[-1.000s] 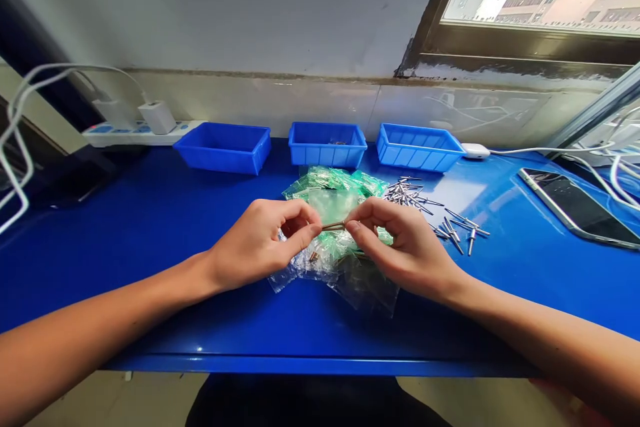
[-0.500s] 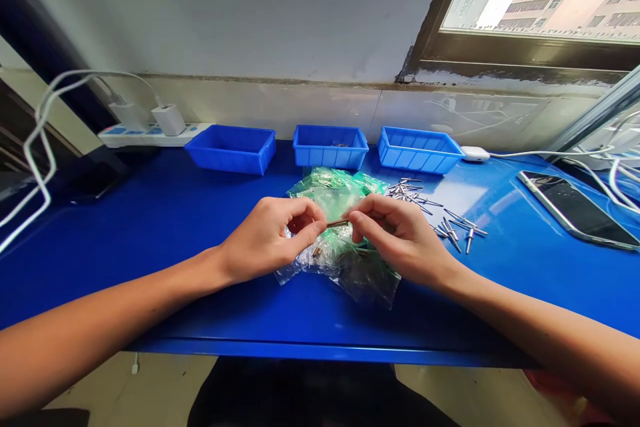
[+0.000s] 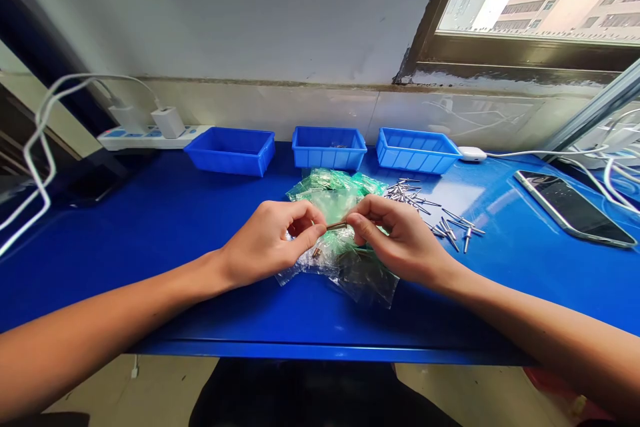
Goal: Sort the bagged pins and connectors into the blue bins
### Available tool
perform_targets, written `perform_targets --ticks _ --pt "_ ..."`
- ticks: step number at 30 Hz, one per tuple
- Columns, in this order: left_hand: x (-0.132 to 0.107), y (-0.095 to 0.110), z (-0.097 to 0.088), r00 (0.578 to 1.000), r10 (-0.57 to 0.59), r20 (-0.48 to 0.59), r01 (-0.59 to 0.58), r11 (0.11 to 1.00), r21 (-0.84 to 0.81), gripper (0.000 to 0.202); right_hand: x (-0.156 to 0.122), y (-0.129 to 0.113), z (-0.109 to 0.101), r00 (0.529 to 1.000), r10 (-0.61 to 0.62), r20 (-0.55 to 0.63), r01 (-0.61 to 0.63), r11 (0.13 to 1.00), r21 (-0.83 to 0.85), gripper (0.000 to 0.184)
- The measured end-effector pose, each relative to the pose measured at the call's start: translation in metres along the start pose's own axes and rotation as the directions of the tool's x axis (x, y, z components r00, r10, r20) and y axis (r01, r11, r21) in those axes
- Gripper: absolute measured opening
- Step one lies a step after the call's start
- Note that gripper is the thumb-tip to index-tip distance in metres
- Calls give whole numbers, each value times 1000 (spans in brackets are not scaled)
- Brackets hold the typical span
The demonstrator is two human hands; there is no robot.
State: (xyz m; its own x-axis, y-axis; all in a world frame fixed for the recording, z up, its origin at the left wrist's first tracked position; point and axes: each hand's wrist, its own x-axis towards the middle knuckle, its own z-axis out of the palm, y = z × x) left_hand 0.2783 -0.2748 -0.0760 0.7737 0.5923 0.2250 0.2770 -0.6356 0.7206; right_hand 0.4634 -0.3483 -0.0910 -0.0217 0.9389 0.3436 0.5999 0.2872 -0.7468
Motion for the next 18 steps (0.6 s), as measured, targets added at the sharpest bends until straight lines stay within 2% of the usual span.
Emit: perform_targets --ticks 12,18 --pt "1 3 1 998 -62 8 63 998 -28 19 1 -1 1 999 29 32 -29 1000 -2 21" --pt "1 4 1 998 -56 10 56 998 -7 19 2 0 2 998 27 49 -29 999 24 20"
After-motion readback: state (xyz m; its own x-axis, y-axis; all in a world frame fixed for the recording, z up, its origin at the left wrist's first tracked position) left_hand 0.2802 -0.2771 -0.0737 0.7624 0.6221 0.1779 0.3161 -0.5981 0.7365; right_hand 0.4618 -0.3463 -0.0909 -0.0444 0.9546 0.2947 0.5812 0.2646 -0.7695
